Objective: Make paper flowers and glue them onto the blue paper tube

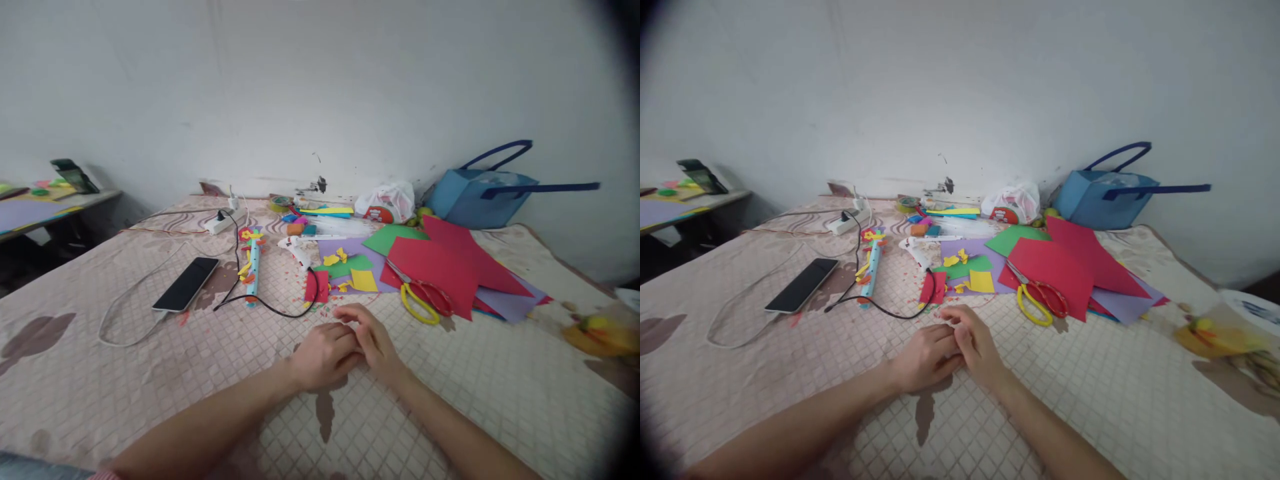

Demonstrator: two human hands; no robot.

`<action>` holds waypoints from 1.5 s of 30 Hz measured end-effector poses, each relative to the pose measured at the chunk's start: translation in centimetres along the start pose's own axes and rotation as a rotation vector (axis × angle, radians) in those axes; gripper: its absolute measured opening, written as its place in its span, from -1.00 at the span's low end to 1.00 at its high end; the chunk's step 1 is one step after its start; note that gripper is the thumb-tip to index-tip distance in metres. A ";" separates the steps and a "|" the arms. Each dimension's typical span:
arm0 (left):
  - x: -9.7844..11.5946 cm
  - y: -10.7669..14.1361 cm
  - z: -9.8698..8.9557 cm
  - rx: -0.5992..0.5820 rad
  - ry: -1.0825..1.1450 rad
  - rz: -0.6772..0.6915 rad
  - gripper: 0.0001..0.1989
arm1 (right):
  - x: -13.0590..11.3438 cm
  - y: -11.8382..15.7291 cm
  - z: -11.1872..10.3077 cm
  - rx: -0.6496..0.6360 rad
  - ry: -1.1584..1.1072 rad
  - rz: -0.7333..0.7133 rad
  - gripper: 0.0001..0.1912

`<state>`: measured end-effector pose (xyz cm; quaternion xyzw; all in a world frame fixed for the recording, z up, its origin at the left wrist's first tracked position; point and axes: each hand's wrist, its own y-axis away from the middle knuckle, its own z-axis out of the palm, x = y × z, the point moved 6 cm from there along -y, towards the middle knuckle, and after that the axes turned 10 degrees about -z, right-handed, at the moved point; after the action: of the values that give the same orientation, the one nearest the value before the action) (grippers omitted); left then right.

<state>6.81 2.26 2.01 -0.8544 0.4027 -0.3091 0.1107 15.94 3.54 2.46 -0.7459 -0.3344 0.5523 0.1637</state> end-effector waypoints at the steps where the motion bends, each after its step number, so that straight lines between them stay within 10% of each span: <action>1: 0.1 0.0 -0.2 -0.011 0.001 0.000 -0.81 | 0.6 0.0 -0.7 0.072 0.026 0.054 -0.65; 4: 0.2 0.1 -0.8 -0.059 0.011 -0.027 -0.72 | 2.3 0.1 -2.3 0.102 0.149 0.177 -0.79; 12: -0.7 0.3 -0.9 -0.081 0.006 -0.093 -0.80 | 3.8 1.2 -1.5 -0.352 0.250 0.140 -0.79; 45: -0.7 0.8 0.2 -0.223 0.083 -0.149 -0.71 | 2.1 2.8 -3.0 -0.265 0.121 0.113 -0.82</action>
<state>6.10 2.27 1.26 -0.8755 0.3742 -0.3048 -0.0249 19.96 3.36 0.24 -0.8105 -0.3514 0.4658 0.0520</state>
